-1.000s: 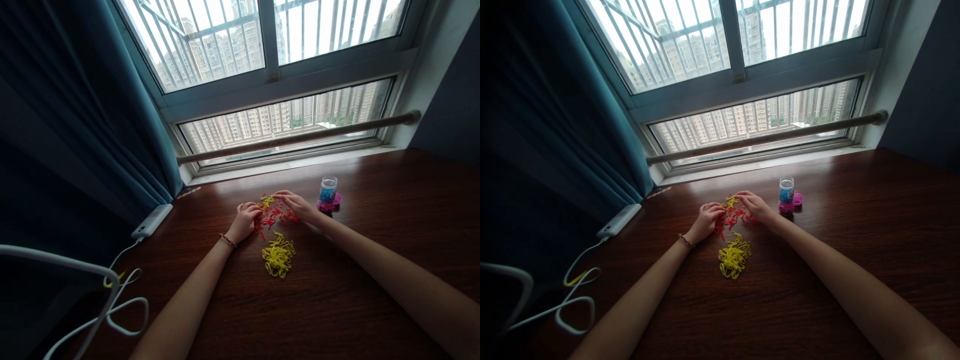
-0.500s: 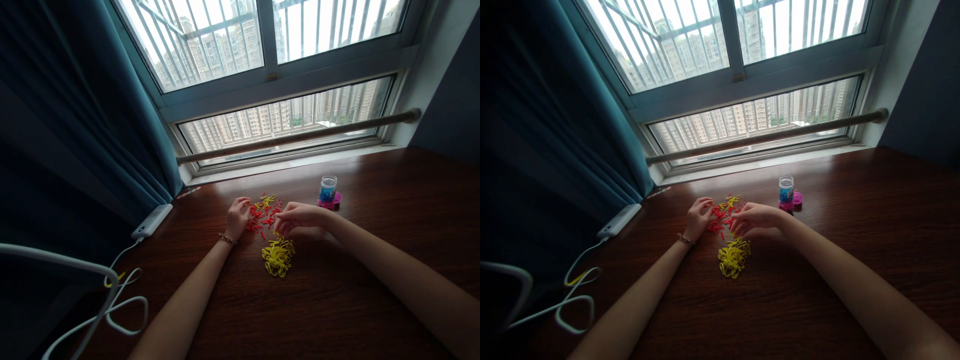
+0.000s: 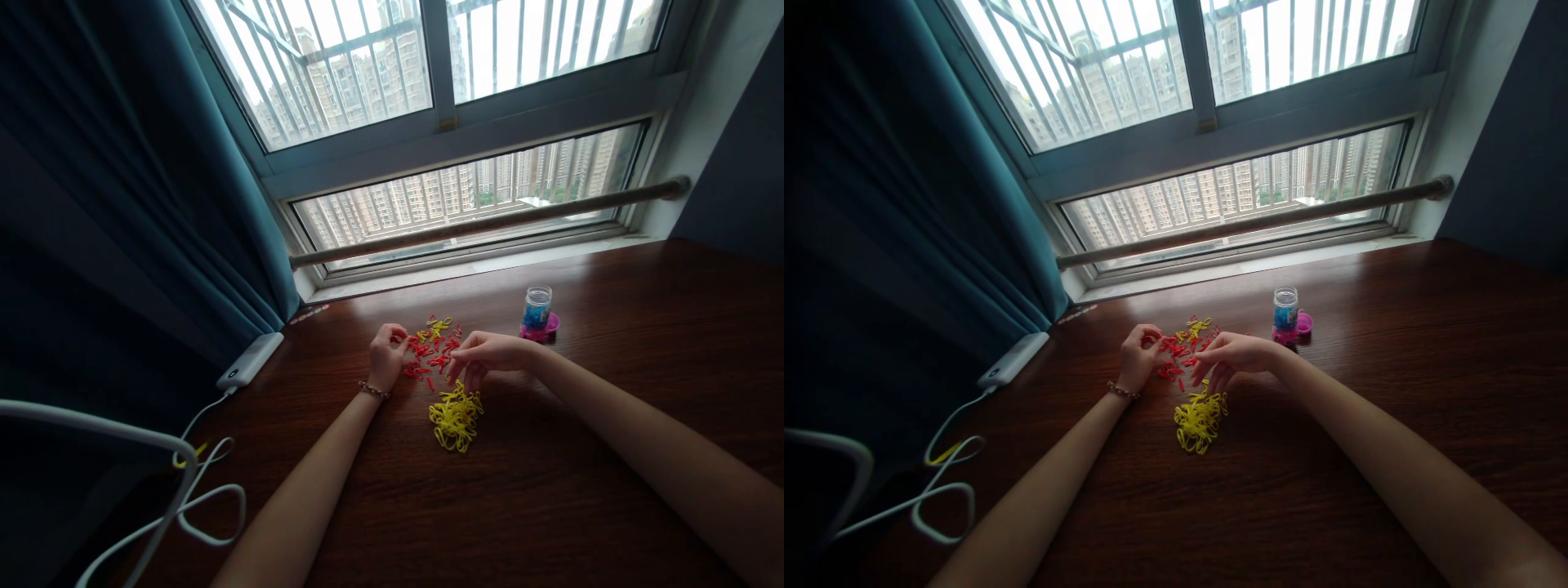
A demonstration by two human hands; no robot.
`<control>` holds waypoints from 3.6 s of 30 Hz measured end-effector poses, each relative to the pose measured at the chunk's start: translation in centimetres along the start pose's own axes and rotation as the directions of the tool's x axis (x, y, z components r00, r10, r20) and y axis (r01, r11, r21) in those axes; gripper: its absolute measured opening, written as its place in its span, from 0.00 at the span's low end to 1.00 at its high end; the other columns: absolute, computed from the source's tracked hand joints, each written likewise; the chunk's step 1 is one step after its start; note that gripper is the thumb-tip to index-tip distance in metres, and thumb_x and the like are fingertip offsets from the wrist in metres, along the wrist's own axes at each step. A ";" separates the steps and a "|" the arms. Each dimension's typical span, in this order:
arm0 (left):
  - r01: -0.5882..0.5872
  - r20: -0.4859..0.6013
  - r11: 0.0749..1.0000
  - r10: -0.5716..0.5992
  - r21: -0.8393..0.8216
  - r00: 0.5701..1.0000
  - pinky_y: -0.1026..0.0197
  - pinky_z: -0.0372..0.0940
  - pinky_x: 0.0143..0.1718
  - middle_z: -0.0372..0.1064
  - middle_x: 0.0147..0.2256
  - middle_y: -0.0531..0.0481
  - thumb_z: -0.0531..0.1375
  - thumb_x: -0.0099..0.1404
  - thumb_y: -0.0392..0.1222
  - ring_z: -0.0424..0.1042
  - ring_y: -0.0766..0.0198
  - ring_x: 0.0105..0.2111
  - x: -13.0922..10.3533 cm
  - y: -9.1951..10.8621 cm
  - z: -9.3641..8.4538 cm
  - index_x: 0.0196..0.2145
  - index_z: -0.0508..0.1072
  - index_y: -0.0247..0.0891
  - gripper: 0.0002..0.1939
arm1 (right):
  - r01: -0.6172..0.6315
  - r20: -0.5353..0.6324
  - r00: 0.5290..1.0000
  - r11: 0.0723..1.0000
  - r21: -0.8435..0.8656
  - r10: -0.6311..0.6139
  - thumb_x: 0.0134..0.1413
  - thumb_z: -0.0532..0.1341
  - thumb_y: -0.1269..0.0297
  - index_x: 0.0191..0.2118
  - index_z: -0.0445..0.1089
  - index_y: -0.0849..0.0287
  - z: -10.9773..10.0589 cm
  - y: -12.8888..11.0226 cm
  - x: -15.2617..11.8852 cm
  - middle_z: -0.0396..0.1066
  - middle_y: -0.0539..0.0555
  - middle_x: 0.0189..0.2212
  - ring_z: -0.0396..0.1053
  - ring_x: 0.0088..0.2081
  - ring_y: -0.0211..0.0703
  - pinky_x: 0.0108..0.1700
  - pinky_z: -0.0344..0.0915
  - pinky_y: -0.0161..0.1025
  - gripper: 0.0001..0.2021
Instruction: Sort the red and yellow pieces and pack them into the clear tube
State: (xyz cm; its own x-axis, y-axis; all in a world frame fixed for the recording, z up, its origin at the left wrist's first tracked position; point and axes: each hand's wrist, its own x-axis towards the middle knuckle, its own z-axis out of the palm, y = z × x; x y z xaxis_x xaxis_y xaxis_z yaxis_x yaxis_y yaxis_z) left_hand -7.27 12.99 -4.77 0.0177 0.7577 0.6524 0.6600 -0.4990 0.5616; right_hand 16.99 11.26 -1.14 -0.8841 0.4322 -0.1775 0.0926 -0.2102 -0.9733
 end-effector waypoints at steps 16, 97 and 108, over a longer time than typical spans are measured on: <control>0.014 0.052 0.990 -0.007 -0.142 0.999 0.58 0.66 0.40 0.72 0.34 0.48 0.58 0.57 0.39 0.71 0.62 0.35 -0.1 -0.3 0.0 0.31 0.75 0.38 0.07 | 0.044 -0.103 0.994 0.999 -0.026 -0.046 0.52 0.58 0.54 0.39 0.71 0.69 0.0 0.4 0.4 0.72 0.61 0.35 0.71 0.36 0.41 0.37 0.65 0.34 0.20; -0.137 0.310 0.985 0.098 0.107 0.946 0.44 0.51 0.53 0.69 0.42 0.46 0.52 0.59 0.32 0.63 0.57 0.49 -0.3 -1.3 1.0 0.37 0.71 0.39 0.12 | 0.042 -0.102 0.987 0.808 -0.588 -0.126 0.42 0.63 0.61 0.35 0.75 0.63 1.1 0.0 1.1 0.74 0.53 0.27 0.68 0.27 0.37 0.28 0.62 0.30 0.13; -0.039 0.182 0.997 0.051 -0.069 0.982 0.61 0.66 0.34 0.73 0.30 0.50 0.59 0.56 0.40 0.71 0.63 0.30 -0.4 1.8 0.1 0.31 0.73 0.38 0.05 | -0.098 -0.475 0.718 0.602 -0.792 -0.508 0.49 0.58 0.64 0.32 0.76 0.62 -0.2 0.4 2.2 0.74 0.54 0.25 0.68 0.26 0.40 0.29 0.61 0.33 0.10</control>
State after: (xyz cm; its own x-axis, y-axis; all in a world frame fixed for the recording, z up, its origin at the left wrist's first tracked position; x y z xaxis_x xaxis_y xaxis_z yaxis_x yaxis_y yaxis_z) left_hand -6.02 11.83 -4.11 0.1881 0.7950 0.5767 0.6058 -0.5561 0.5690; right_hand 15.16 12.29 -1.96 -0.4643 0.8341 0.2977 0.5053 0.5255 -0.6845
